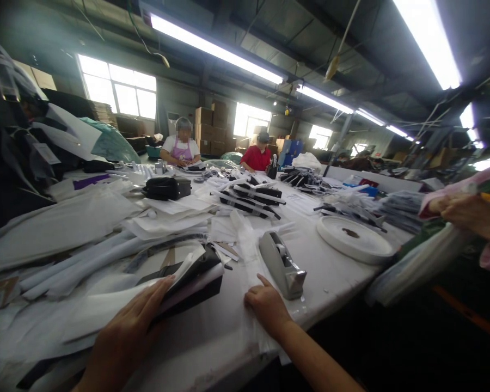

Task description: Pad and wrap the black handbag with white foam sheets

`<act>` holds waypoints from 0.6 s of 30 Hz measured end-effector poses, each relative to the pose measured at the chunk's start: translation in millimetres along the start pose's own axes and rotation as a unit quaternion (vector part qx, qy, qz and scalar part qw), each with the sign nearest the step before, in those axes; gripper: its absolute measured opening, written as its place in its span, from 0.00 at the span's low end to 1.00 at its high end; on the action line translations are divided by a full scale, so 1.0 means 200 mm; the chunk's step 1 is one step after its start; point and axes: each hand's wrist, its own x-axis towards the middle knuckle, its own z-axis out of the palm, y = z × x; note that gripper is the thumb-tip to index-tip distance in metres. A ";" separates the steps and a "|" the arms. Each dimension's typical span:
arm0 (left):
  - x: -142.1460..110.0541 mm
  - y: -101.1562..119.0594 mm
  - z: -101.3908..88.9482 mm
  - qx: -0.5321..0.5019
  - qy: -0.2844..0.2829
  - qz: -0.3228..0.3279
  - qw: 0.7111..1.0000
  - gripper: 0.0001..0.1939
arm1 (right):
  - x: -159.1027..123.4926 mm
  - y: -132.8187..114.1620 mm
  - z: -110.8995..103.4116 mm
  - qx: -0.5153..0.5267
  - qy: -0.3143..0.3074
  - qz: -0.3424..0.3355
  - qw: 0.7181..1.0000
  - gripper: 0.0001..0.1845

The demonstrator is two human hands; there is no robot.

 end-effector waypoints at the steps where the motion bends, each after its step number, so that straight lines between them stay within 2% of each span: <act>1: 0.00 0.00 0.00 0.001 0.000 -0.001 1.000 0.36 | 0.01 -0.01 0.00 -0.012 -0.002 -0.006 1.000 0.15; 5: -0.01 -0.01 0.00 0.001 0.001 -0.006 1.000 0.35 | -0.02 -0.04 -0.01 -0.038 -0.041 -0.034 0.998 0.13; 6: -0.01 -0.01 0.00 -0.001 0.001 -0.007 1.000 0.35 | -0.03 -0.04 -0.01 -0.037 -0.058 -0.038 0.997 0.19; 8: -0.01 -0.01 0.00 -0.006 -0.002 -0.010 1.000 0.35 | -0.07 -0.02 -0.02 -0.029 -0.087 -0.040 0.995 0.37; 9: -0.01 -0.01 0.00 -0.007 -0.005 -0.013 1.000 0.35 | -0.08 -0.01 -0.02 -0.024 -0.095 -0.038 0.994 0.40; 10: -0.01 -0.01 0.00 -0.009 -0.007 -0.016 1.000 0.35 | -0.08 0.00 -0.02 -0.020 -0.099 -0.035 0.994 0.39; 15: -0.01 0.00 -0.01 -0.022 -0.019 -0.024 0.999 0.35 | -0.05 0.05 0.02 -0.021 -0.069 -0.034 0.997 0.12; 16: -0.01 0.00 -0.01 -0.025 -0.020 -0.024 0.999 0.35 | -0.03 0.04 0.02 -0.025 -0.059 -0.035 0.997 0.10; 18: -0.01 0.00 -0.01 -0.030 -0.020 -0.028 0.999 0.35 | 0.00 0.03 0.03 -0.041 -0.036 -0.037 0.998 0.10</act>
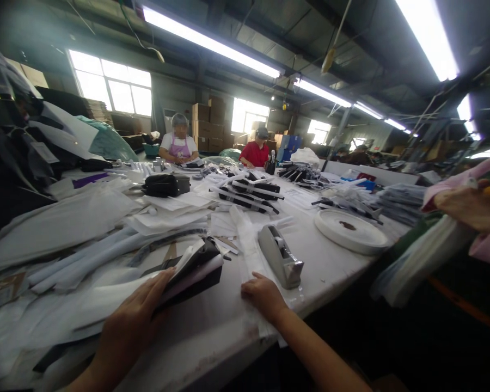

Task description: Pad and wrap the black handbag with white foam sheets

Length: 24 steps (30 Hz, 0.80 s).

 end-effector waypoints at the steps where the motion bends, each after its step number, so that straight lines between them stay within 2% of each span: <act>1: 0.00 0.00 0.00 -0.002 -0.001 -0.003 1.000 0.35 | 0.01 -0.01 0.00 -0.011 0.010 0.001 1.000 0.11; 7: 0.00 0.00 -0.01 -0.016 -0.008 -0.012 1.000 0.36 | 0.03 -0.04 -0.04 -0.049 0.022 0.025 0.998 0.13; 10: 0.01 0.00 -0.01 -0.018 -0.010 -0.015 1.000 0.36 | -0.01 0.00 -0.07 -0.055 -0.001 0.035 0.998 0.25; 11: 0.01 0.00 -0.01 -0.018 -0.011 -0.015 1.000 0.36 | -0.03 0.02 -0.08 -0.057 -0.010 0.035 0.998 0.26; 14: 0.01 0.01 -0.01 -0.015 -0.012 -0.013 1.000 0.36 | -0.04 0.05 -0.09 -0.061 -0.027 0.027 0.997 0.13; 17: 0.00 0.00 -0.01 -0.013 -0.019 -0.013 1.000 0.36 | -0.02 0.06 -0.09 -0.069 -0.010 0.022 0.997 0.04; 21: 0.00 0.00 -0.02 -0.013 -0.022 -0.016 1.000 0.36 | 0.03 -0.02 -0.08 -0.069 0.031 0.026 0.997 0.06; 24: 0.00 -0.01 -0.02 -0.013 -0.016 -0.012 1.000 0.35 | 0.02 -0.15 0.00 -0.039 0.063 0.034 0.997 0.08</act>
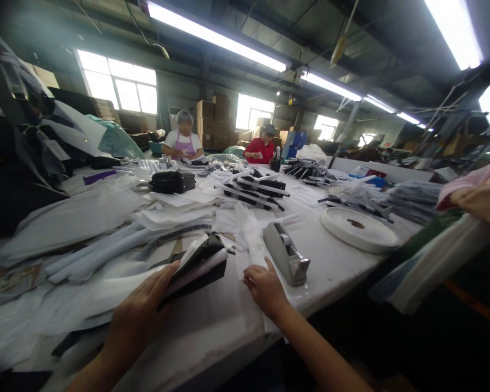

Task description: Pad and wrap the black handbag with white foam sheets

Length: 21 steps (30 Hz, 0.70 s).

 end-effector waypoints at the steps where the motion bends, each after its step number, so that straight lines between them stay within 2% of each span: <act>1: 0.00 0.00 0.00 0.001 0.003 0.001 1.000 0.35 | -0.02 -0.06 0.04 0.017 0.002 0.002 1.000 0.09; 3: 0.00 0.00 0.00 0.004 0.009 -0.002 1.000 0.34 | -0.08 -0.20 0.11 0.054 -0.016 -0.002 0.998 0.12; 6: 0.00 0.00 0.00 0.014 0.019 0.011 1.000 0.30 | -0.16 -0.36 0.19 0.113 -0.089 -0.043 0.989 0.09; 8: 0.00 0.00 0.00 0.027 0.024 0.036 0.999 0.27 | -0.19 -0.40 0.20 0.156 -0.146 -0.070 0.974 0.07; 9: -0.01 0.01 0.01 0.033 0.027 0.051 0.998 0.26 | -0.19 -0.40 0.20 0.170 -0.155 -0.072 0.970 0.07; 10: -0.01 0.01 0.01 0.039 0.033 0.066 0.996 0.25 | -0.18 -0.39 0.19 0.173 -0.144 -0.061 0.972 0.08; 13: -0.02 0.03 0.02 0.053 0.059 0.093 0.992 0.23 | -0.16 -0.31 0.17 0.114 -0.054 0.010 0.992 0.17; 14: -0.02 0.04 0.03 0.056 0.071 0.092 0.992 0.23 | -0.16 -0.29 0.15 0.085 -0.053 0.024 0.995 0.18; 15: -0.03 0.04 0.04 0.058 0.081 0.090 0.991 0.22 | -0.16 -0.28 0.13 0.065 -0.079 0.029 0.994 0.18; 18: -0.05 0.06 0.06 0.055 0.090 0.103 0.989 0.21 | -0.15 -0.31 0.00 0.087 -0.197 0.025 0.976 0.20; 19: -0.06 0.07 0.07 0.056 0.088 0.119 0.987 0.21 | -0.13 -0.33 -0.07 0.117 -0.206 0.022 0.971 0.21; 21: -0.07 0.08 0.08 0.066 0.080 0.157 0.982 0.22 | -0.03 -0.37 -0.18 0.164 -0.145 0.009 0.976 0.21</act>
